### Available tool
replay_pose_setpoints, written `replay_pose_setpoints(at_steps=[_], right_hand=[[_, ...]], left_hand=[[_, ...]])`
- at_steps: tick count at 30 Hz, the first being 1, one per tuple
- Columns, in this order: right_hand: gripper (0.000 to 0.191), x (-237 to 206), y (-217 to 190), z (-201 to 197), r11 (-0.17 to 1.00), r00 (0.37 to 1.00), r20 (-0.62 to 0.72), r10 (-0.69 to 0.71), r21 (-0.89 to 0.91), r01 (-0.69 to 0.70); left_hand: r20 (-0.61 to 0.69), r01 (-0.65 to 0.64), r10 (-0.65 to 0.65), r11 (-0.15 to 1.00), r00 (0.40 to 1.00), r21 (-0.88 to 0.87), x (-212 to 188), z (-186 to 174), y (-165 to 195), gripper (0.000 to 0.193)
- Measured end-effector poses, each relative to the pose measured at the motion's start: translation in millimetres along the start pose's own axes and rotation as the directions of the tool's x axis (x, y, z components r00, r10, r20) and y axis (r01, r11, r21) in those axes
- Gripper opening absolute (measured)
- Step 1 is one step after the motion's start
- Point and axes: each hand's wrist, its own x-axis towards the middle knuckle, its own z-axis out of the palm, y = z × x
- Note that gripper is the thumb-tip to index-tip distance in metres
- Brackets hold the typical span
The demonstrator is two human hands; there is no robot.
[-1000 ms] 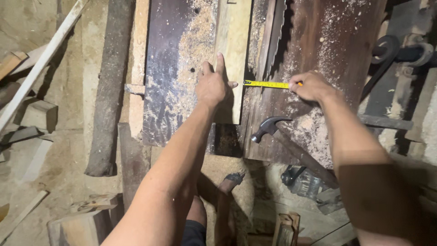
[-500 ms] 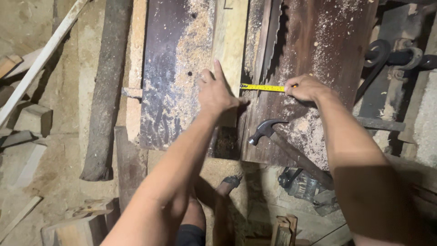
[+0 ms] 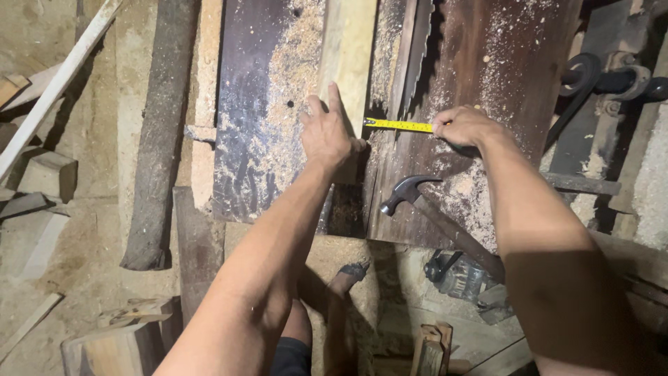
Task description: The person measures a wooden plank with a tape measure, then repeatedly strikes it with a hammer on a workbench. After hammering, the person picks up the plank and places it aside.
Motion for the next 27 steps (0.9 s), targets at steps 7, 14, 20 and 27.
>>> replay_pose_setpoints(at_steps=[7, 14, 20, 27], right_hand=[[0.019, 8.3, 6.1, 6.3, 0.998, 0.999, 0.031, -0.039, -0.041, 0.04], [0.02, 4.3, 1.7, 10.7, 0.996, 0.999, 0.03, -0.029, -0.087, 0.031], [0.018, -0.6, -4.0, 5.3, 0.991, 0.999, 0.003, -0.045, -0.13, 0.045], [0.018, -7.1, -3.2, 1.1, 1.0, 0.995, 0.093, 0.03, -0.003, -0.03]], left_hand=[[-0.026, -0.001, 0.002, 1.0, 1.0, 0.024, 2.0, 4.3, -2.7, 0.14], [-0.021, -0.018, 0.019, 0.998, 1.0, 0.061, 5.9, 8.9, -6.3, 0.144], [0.01, -0.015, 0.014, 0.996, 1.0, 0.092, 9.8, 8.4, -7.9, 0.146], [-0.014, -0.05, 0.051, 0.996, 0.999, 0.073, 8.7, 12.0, -11.5, 0.144]])
